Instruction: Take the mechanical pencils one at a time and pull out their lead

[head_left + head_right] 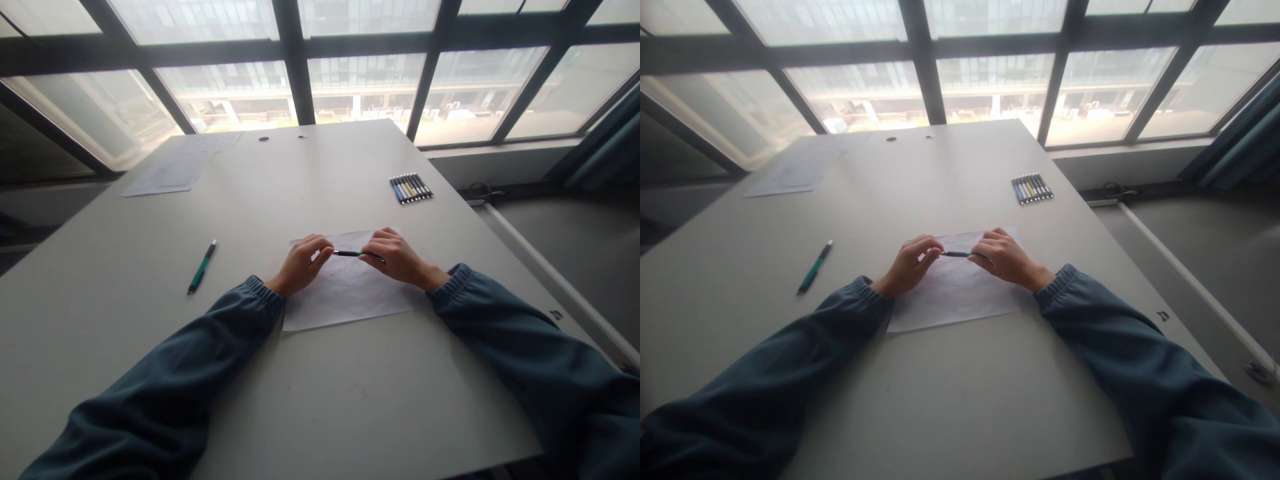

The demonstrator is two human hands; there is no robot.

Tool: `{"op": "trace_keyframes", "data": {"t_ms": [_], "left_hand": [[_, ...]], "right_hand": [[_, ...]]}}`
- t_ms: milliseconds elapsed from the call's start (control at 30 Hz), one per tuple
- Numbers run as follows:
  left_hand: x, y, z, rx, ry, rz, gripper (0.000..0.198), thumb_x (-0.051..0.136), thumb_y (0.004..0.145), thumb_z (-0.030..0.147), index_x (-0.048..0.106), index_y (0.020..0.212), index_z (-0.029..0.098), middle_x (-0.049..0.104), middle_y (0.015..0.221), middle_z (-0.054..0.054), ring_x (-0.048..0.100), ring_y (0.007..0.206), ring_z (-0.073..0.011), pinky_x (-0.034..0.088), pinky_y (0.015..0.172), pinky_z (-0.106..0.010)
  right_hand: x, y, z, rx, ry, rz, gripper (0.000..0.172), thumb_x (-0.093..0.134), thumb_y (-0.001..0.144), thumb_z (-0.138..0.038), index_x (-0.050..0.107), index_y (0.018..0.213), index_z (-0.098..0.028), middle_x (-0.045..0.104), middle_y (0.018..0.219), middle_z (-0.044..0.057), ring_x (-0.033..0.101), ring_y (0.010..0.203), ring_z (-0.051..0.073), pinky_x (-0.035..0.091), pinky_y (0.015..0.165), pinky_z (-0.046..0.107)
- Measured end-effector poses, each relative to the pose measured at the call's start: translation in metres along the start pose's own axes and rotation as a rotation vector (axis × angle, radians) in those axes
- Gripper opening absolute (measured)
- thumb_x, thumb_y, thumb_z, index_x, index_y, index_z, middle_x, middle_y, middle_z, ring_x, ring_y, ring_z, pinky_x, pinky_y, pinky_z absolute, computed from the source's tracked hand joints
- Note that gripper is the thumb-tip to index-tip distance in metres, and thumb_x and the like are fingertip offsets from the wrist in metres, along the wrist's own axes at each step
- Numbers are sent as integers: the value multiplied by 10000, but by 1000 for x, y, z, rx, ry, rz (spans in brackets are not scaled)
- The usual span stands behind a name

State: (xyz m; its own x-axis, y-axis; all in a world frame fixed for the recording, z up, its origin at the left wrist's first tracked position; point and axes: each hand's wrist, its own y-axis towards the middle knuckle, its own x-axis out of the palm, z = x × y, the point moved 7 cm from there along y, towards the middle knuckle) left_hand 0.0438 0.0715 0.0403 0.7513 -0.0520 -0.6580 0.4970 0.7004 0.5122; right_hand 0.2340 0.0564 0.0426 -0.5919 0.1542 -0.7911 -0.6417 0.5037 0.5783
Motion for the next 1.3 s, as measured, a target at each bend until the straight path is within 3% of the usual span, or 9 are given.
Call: {"op": "trace_keyframes", "data": {"t_ms": [167, 633, 867, 1067, 1300], "left_hand": [[6, 0, -1, 8, 14, -81, 422, 478, 1027, 448, 651, 755, 175, 634, 723, -35, 563, 706, -155, 438, 696, -289], [-2, 1, 6, 60, 9, 56, 176, 657, 943, 368, 698, 908, 199, 701, 832, -49, 617, 808, -173, 499, 741, -302], [-9, 1, 5, 35, 2, 135, 179, 678, 927, 368, 696, 884, 195, 691, 813, -44, 598, 755, -160, 488, 681, -294], [-10, 1, 5, 48, -6, 146, 172, 673, 933, 345, 684, 863, 188, 672, 791, -35, 576, 728, -148, 475, 667, -281], [-9, 0, 5, 86, 1, 160, 160, 689, 925, 343, 703, 869, 194, 689, 780, -39, 595, 740, -159, 488, 678, -292]], "right_hand": [[1, -1, 1, -5, 17, 6, 245, 545, 1010, -387, 653, 881, -208, 669, 765, 42, 579, 789, 203, 408, 827, 362], [2, 0, 0, 1, -8, -6, 261, 515, 1029, -358, 660, 884, -197, 686, 779, 49, 586, 800, 202, 416, 816, 359], [-1, -3, 6, 61, 18, 66, 241, 636, 964, -407, 648, 1070, -191, 722, 893, 69, 614, 818, 214, 431, 813, 358], [-3, -3, 7, 69, 1, 114, 60, 610, 970, -261, 623, 959, -203, 711, 864, 46, 614, 790, 200, 430, 814, 352], [-1, -3, 8, 65, 3, 90, 123, 570, 1003, -295, 647, 978, -202, 730, 884, 60, 653, 813, 201, 448, 823, 349]]}}
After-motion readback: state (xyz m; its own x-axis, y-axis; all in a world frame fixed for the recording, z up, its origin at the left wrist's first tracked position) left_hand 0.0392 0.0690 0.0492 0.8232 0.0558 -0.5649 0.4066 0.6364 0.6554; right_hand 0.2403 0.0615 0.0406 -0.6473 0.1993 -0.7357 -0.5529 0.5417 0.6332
